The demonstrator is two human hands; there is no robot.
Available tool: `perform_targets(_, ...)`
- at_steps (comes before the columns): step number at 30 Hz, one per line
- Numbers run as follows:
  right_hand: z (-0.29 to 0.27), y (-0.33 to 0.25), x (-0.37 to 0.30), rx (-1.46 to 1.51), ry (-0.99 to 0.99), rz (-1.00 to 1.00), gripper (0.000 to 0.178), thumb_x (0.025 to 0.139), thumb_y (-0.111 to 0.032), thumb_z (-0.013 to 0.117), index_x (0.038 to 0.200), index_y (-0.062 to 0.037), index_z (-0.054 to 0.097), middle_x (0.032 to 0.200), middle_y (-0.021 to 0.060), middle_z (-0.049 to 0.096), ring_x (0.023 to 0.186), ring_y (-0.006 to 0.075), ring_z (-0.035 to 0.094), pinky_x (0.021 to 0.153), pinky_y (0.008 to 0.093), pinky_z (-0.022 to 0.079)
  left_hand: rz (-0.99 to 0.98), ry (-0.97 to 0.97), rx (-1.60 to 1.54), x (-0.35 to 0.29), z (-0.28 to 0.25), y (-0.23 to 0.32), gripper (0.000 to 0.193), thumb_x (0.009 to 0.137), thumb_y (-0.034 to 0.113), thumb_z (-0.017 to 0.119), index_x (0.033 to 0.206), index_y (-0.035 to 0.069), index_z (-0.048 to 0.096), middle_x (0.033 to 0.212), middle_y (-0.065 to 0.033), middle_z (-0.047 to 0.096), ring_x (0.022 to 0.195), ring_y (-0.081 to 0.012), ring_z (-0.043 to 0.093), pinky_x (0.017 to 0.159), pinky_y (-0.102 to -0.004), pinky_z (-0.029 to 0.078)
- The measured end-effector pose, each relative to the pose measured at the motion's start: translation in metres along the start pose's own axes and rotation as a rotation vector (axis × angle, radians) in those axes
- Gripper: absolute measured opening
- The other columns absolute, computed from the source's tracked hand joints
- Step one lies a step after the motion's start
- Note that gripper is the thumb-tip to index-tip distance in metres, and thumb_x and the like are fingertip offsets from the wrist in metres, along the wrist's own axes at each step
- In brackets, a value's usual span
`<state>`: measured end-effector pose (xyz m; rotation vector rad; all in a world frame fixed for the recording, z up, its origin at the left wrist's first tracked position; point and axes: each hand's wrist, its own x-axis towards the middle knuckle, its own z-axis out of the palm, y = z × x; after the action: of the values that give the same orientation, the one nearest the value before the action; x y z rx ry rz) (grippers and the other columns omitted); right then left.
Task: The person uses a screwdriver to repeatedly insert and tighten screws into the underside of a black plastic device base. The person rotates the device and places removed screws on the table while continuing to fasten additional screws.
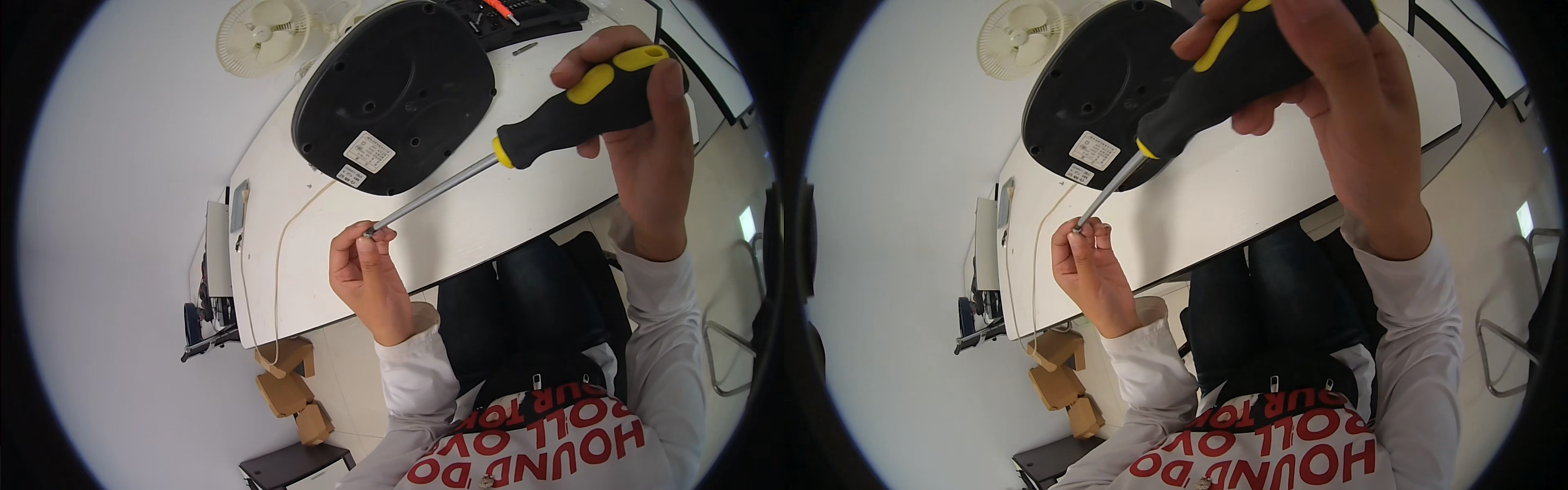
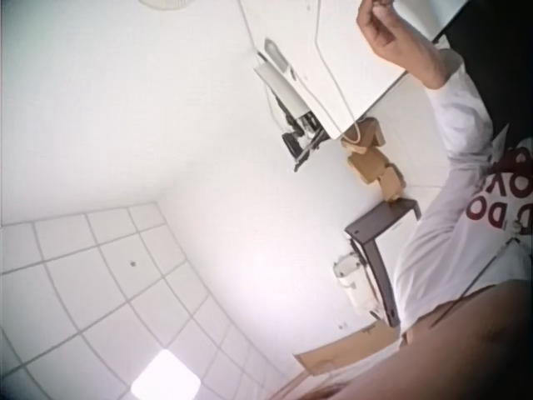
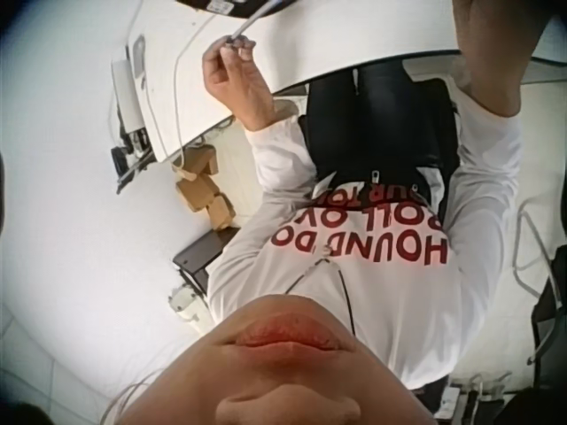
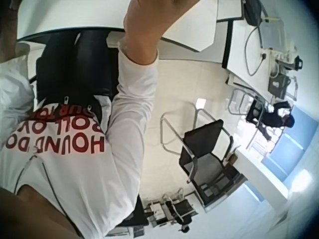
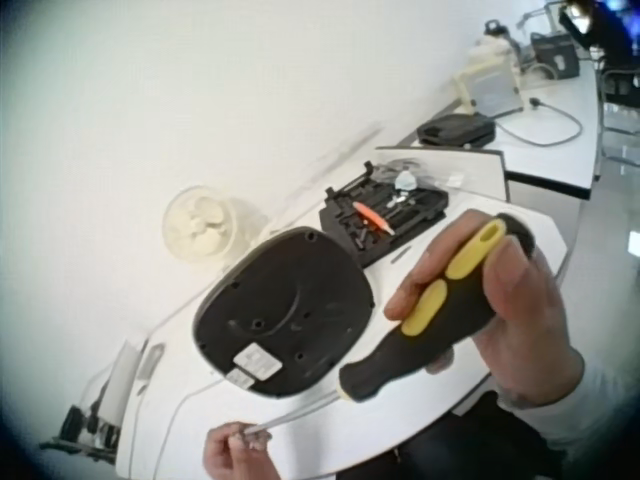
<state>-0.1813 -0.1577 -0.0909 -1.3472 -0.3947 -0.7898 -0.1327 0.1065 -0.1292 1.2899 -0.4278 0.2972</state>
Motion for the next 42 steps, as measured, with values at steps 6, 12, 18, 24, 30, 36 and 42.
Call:
perform_targets(6, 0.001, -0.007, 0.007, -0.164, -0.140, 0.022, 0.059, 0.090, -0.057, 0.036, 0.105, -0.0024, 0.053, 0.093, 0.0140, 0.061, 0.062, 0.0143, 0.064, 0.046, 0.0201, 0.051, -0.045, -0.113, -0.083, 0.005, -0.016, -0.004, 0.016, 0.090, 0.015, 0.055, 0.098, 0.001, 0.055, 0.082, -0.0045, 0.054, 0.083, -0.0156, 0.052, 0.080, -0.0285, 0.044)
perform_targets(12, -0.007, -0.010, 0.004, -0.289, -0.123, 0.029, 0.069, 0.078, -0.063, 0.054, 0.108, -0.0004, 0.050, 0.095, 0.0146, 0.060, 0.070, 0.0167, 0.067, 0.050, 0.0213, 0.056, -0.199, -0.165, -0.252, 0.005, -0.016, -0.011, 0.017, 0.090, 0.016, 0.055, 0.100, 0.002, 0.054, 0.085, -0.0035, 0.054, 0.083, -0.0144, 0.050, 0.080, -0.0278, 0.045)
perform_targets(18, -0.003, -0.015, 0.004, -0.118, -0.249, -0.150, 0.052, 0.068, -0.031, 0.078, 0.105, -0.0068, 0.050, 0.098, 0.0147, 0.060, 0.096, 0.0221, 0.063, 0.075, 0.0323, 0.057, -0.247, -0.067, -0.419, 0.009, -0.015, -0.013, 0.018, 0.089, 0.016, 0.057, 0.098, 0.000, 0.056, 0.088, -0.0069, 0.056, 0.081, -0.0150, 0.053, 0.080, -0.0300, 0.046)
perform_targets(24, 0.009, -0.016, 0.009, -0.104, -0.366, -0.127, 0.039, 0.064, -0.009, 0.077, 0.096, -0.0081, 0.054, 0.102, 0.0188, 0.057, 0.094, 0.0286, 0.063, 0.076, 0.0348, 0.057, -0.247, -0.114, -0.623, 0.011, -0.019, -0.012, 0.021, 0.089, 0.019, 0.059, 0.101, 0.003, 0.055, 0.088, -0.0034, 0.051, 0.080, -0.0147, 0.051, 0.080, -0.0297, 0.047)
perform_targets(30, 0.018, -0.013, 0.006, -0.126, -0.398, -0.108, 0.036, 0.063, -0.005, 0.077, 0.093, -0.0071, 0.056, 0.101, 0.0189, 0.054, 0.088, 0.0290, 0.064, 0.077, 0.0361, 0.057, -0.237, -0.164, -0.609, 0.019, -0.017, -0.013, 0.033, 0.093, 0.021, 0.051, 0.120, 0.003, 0.046, 0.089, -0.0009, 0.048, 0.083, -0.0134, 0.047, 0.083, -0.0288, 0.044)
perform_targets(36, 0.006, -0.016, 0.004, -0.126, -0.341, -0.150, 0.044, 0.069, -0.012, 0.076, 0.104, -0.0103, 0.049, 0.109, 0.0167, 0.048, 0.088, 0.0286, 0.064, 0.076, 0.0346, 0.058, -0.252, -0.135, -0.330, 0.022, -0.022, -0.014, 0.047, 0.090, 0.027, 0.056, 0.125, -0.001, 0.042, 0.096, -0.0012, 0.052, 0.087, -0.0121, 0.050, 0.081, -0.0284, 0.043)
perform_targets(42, -0.024, -0.041, -0.012, -0.418, -0.132, -0.204, 0.059, 0.072, -0.033, 0.075, 0.119, -0.0103, 0.047, 0.114, 0.0172, 0.050, 0.100, 0.0225, 0.058, 0.079, 0.0311, 0.054, -0.163, 0.132, 0.161, 0.041, -0.011, -0.022, 0.050, 0.085, 0.021, 0.062, 0.125, 0.000, 0.041, 0.109, -0.0054, 0.051, 0.103, -0.0149, 0.048, 0.091, -0.0312, 0.038)
